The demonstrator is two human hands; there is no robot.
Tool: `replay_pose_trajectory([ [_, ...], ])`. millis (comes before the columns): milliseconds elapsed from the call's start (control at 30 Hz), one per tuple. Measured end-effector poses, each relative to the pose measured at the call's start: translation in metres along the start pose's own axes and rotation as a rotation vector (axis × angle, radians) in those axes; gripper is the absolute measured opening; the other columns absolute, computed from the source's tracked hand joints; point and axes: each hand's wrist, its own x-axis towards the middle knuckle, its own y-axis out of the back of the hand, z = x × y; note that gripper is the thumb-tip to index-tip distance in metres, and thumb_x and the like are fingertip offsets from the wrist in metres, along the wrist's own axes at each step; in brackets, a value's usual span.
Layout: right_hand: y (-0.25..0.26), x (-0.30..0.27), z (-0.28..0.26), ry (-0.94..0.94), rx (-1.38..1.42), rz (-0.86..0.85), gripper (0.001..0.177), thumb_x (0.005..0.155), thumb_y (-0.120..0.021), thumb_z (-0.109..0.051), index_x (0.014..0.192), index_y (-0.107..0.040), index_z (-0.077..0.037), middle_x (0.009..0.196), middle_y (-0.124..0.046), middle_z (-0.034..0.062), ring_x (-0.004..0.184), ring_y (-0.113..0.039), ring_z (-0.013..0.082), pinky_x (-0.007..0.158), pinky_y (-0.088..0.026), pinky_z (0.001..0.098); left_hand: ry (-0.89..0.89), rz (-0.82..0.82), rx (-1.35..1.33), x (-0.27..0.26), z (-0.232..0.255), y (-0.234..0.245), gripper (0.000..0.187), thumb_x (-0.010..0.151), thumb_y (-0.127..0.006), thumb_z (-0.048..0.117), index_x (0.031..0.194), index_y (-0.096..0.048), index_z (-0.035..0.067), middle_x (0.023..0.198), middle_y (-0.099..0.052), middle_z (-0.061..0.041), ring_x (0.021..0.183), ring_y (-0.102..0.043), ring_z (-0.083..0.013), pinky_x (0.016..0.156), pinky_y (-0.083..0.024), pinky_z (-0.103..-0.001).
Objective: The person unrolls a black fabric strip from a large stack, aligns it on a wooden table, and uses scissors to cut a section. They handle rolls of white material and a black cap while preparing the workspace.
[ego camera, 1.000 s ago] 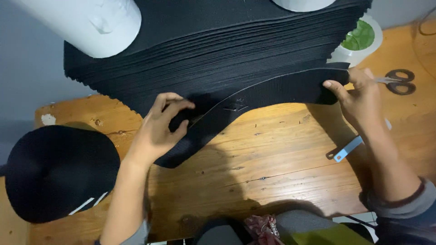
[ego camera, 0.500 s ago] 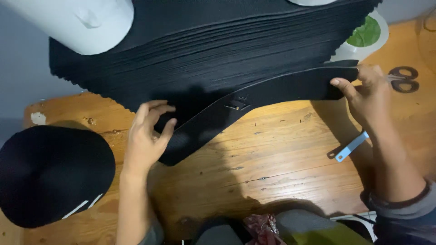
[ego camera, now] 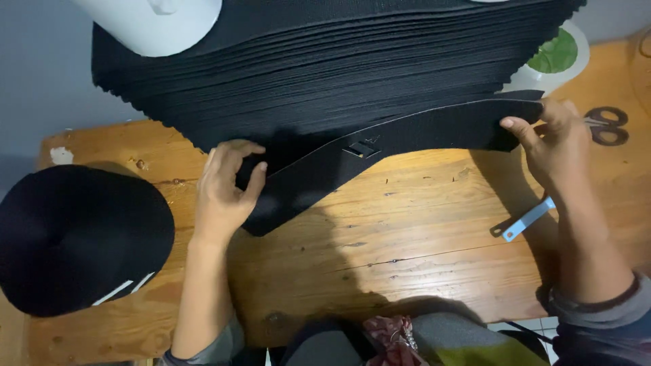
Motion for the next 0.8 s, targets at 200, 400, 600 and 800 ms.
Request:
replay_pose_trajectory([
  [200,0.000,-0.001,0.009,-0.005,-0.031,0.015,0.026,0.113,-0.085,-0.025,0.116,-0.071,-0.003,0.101,-0.061,0.0212,0.093,-0.060,0.0387,0.074,-0.043,0.0470,0.110,0.014,0.035,-0.004,-0.003,0.005,0.037,0.091,-0.069,0.010,0.128,-0.063,0.006,0.125,-0.055,-0.011,0.122,-0.060,-0.0286,0.101,-0.049,-0.041],
  [400,0.003,0.000,0.005,0.015,-0.083,0.009,0.028,0.112,-0.084,-0.025,0.115,-0.070,-0.001,0.102,-0.063,0.0239,0.095,-0.060,0.0425,0.076,-0.044,0.0497,0.058,0.017,-0.032,-0.004,-0.005,0.012,0.038,0.088,-0.056,-0.003,0.125,-0.062,0.001,0.122,-0.057,-0.018,0.120,-0.059,-0.0322,0.106,-0.045,-0.040],
  [600,0.003,0.001,0.006,0.039,-0.049,0.014,0.024,0.111,-0.085,-0.021,0.124,-0.075,-0.003,0.111,-0.070,0.0222,0.099,-0.064,0.0409,0.078,-0.046,0.0490,0.061,-0.008,-0.100,-0.008,-0.013,0.008,0.025,0.091,-0.047,-0.004,0.112,-0.061,-0.002,0.123,-0.051,-0.020,0.127,-0.053,-0.0340,0.110,-0.041,-0.043],
  [800,0.003,0.001,0.010,0.073,-0.057,0.008,0.023,0.113,-0.083,-0.020,0.123,-0.075,-0.001,0.110,-0.072,0.0225,0.102,-0.065,0.0409,0.080,-0.045,0.0468,0.083,0.041,-0.111,-0.010,-0.022,-0.001,0.009,0.099,-0.067,0.009,0.104,-0.065,0.001,0.120,-0.050,-0.017,0.122,-0.053,-0.0293,0.109,-0.041,-0.040],
])
